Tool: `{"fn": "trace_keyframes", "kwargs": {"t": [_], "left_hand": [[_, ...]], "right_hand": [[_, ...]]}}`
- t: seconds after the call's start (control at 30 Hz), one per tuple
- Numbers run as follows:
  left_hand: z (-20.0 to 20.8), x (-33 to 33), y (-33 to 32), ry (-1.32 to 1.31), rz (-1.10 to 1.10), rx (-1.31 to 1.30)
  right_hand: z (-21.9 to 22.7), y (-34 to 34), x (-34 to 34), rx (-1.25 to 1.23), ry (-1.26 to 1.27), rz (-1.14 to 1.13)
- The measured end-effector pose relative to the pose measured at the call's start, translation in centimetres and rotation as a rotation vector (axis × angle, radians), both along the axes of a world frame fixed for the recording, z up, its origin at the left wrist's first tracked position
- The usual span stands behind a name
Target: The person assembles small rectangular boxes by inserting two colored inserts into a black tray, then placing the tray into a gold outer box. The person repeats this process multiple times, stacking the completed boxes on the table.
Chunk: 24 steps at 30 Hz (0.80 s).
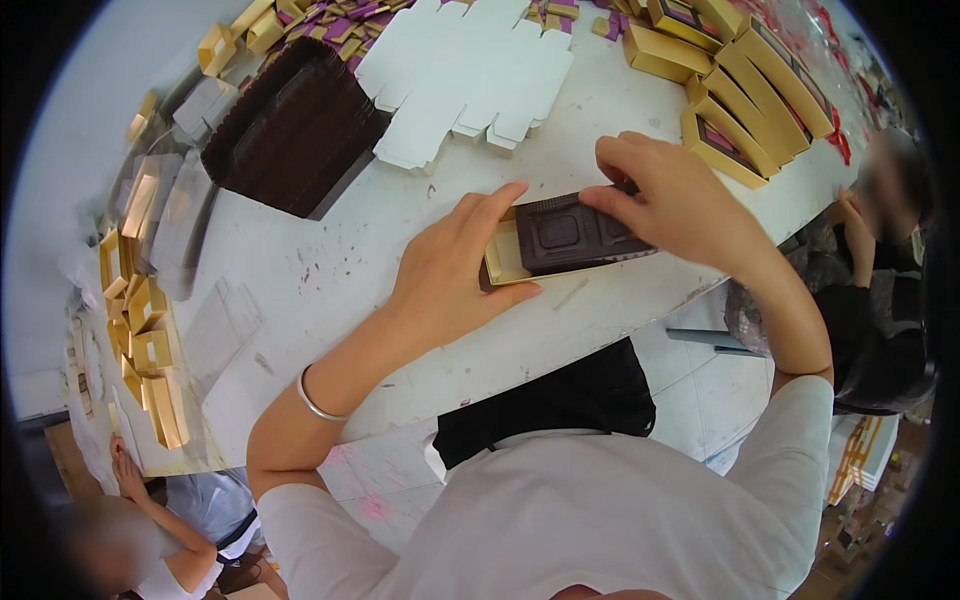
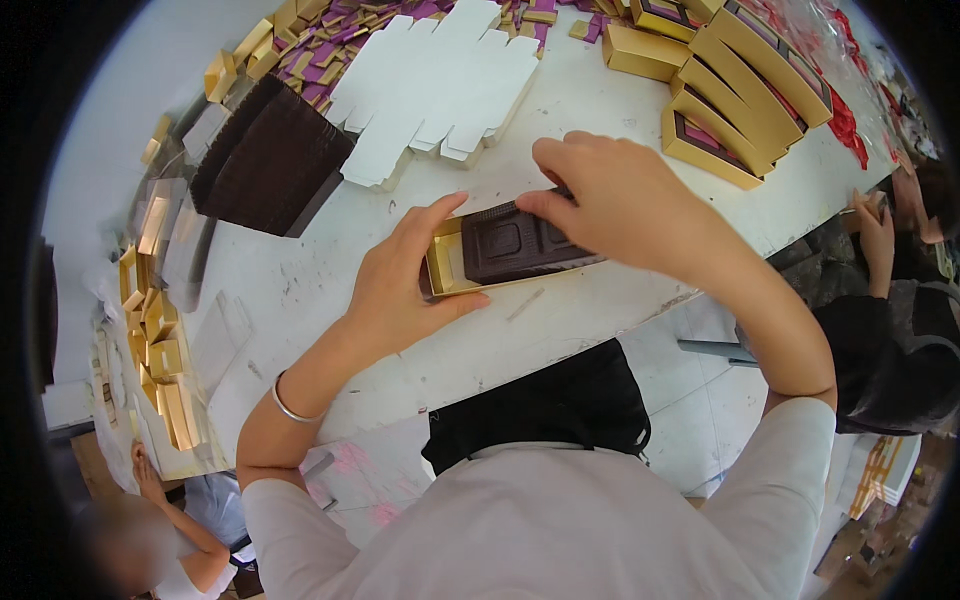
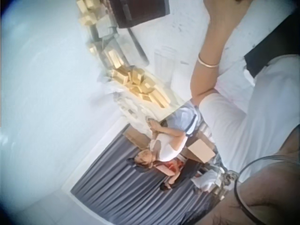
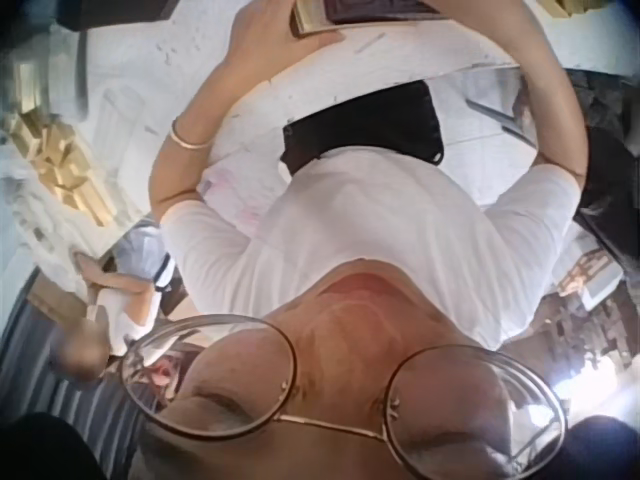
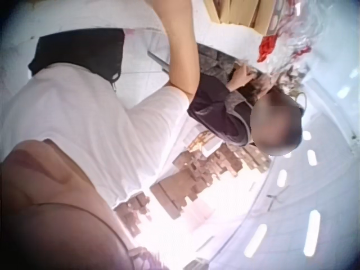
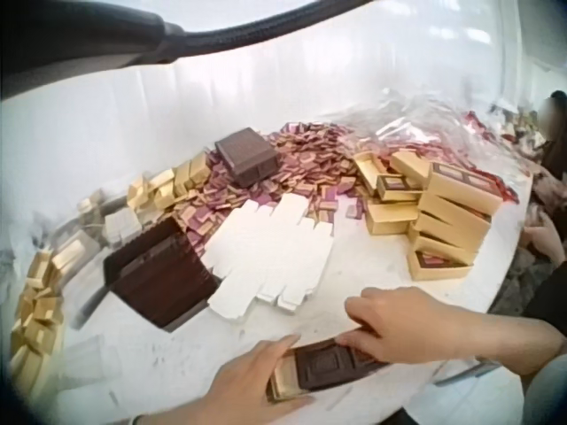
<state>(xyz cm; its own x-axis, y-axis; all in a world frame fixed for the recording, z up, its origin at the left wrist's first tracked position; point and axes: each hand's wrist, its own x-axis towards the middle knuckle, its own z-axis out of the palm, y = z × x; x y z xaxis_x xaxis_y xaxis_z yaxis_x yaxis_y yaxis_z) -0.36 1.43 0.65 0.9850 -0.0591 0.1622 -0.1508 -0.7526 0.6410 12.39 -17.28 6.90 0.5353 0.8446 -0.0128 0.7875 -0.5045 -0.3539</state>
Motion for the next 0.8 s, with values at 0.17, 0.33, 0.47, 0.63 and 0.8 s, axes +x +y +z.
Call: {"fn": "trace_keyframes", "kwargs": {"t": [0.17, 0.33, 0.47, 0.63, 0.8], "left_hand": [[1.3, 0.4, -0.5, 0.013, -0.034, 0.027], [0.8, 0.0, 0.2, -0.016, -0.087, -0.072], [1.9, 0.4, -0.2, -0.008, -0.143, -0.108], [-0.1, 0.8, 0.4, -0.077, -0.173, -0.159], [0.4, 0.0, 0.5, -0.046, -0.136, -0.068]], "right_hand": [[-0.2, 0.8, -2.8, -0.131, -0.065, -0.101], [1.3, -3.5, 0.4, 0.121, 0.099, 0.295], [-0.7, -5.0, -0.6, 0.191, -0.024, 0.468], [-1.9, -5.1, 0.1, 0.069, -0.370, 0.649], [-0.8, -4.1, -2.2, -0.003, -0.415, 0.560]]}}
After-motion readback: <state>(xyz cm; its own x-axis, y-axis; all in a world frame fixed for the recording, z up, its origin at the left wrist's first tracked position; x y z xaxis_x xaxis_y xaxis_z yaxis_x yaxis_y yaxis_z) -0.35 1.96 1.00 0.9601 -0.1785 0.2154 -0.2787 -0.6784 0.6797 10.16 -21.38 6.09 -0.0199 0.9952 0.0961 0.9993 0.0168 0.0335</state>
